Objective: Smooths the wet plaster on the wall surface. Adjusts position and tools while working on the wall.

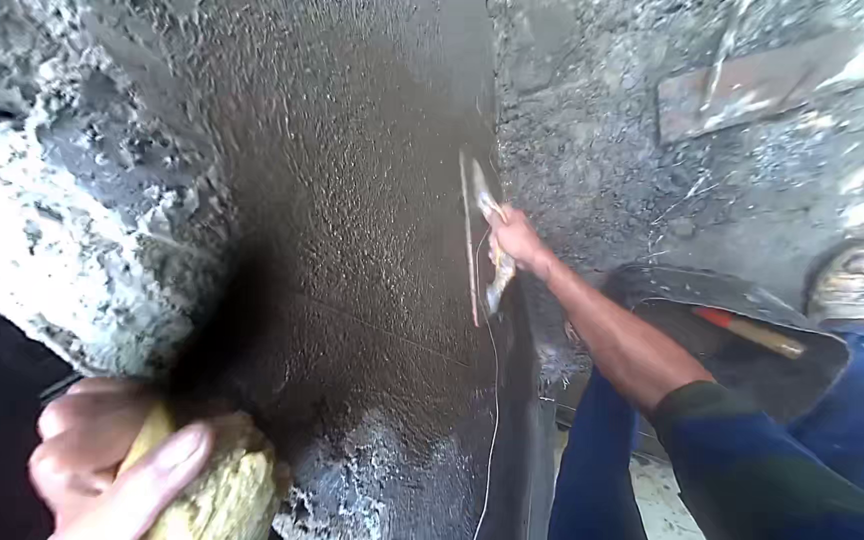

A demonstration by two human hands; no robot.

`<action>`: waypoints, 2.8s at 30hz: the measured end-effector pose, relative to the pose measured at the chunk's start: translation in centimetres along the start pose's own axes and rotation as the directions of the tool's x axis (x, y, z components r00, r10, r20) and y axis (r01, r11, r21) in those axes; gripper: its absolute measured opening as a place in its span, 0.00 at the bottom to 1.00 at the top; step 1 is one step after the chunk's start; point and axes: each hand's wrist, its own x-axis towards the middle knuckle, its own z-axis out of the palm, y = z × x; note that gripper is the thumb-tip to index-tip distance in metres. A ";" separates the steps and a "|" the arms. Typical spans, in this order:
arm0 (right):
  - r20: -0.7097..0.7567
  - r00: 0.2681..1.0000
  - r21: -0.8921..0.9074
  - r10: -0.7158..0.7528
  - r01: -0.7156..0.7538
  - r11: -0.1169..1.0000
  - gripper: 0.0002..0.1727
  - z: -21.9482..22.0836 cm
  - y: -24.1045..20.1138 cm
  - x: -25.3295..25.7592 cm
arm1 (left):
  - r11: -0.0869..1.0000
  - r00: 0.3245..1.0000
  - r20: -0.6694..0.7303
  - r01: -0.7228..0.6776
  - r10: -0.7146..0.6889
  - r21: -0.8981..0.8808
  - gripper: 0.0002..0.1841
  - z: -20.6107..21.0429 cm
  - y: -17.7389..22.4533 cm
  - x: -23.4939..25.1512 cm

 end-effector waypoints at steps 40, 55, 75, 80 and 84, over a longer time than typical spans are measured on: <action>0.052 0.977 -0.067 -0.207 0.211 0.975 0.28 1.4 -14.5 -3.6 | 0.662 0.837 0.201 -0.530 0.509 0.530 0.25 3.1 1.9 3.9; 0.038 0.995 -0.273 -0.090 0.097 0.957 0.29 1.8 0.8 -12.2 | 0.624 0.838 0.217 -0.524 0.501 0.580 0.30 3.4 2.1 4.1; 0.151 0.861 -0.361 -0.485 0.505 0.784 0.30 3.4 -3.6 -17.2 | 0.616 0.820 0.223 -0.549 0.527 0.565 0.35 3.2 1.7 4.1; 0.065 0.965 -0.269 -0.255 0.263 0.927 0.29 0.8 -8.4 -4.8 | 0.618 0.823 0.217 -0.545 0.525 0.567 0.33 3.3 1.7 4.0; 0.044 0.890 -0.271 -0.453 0.447 0.852 0.28 2.2 -19.5 -5.3 | 0.618 0.810 0.201 -0.558 0.551 0.554 0.33 3.2 1.5 4.0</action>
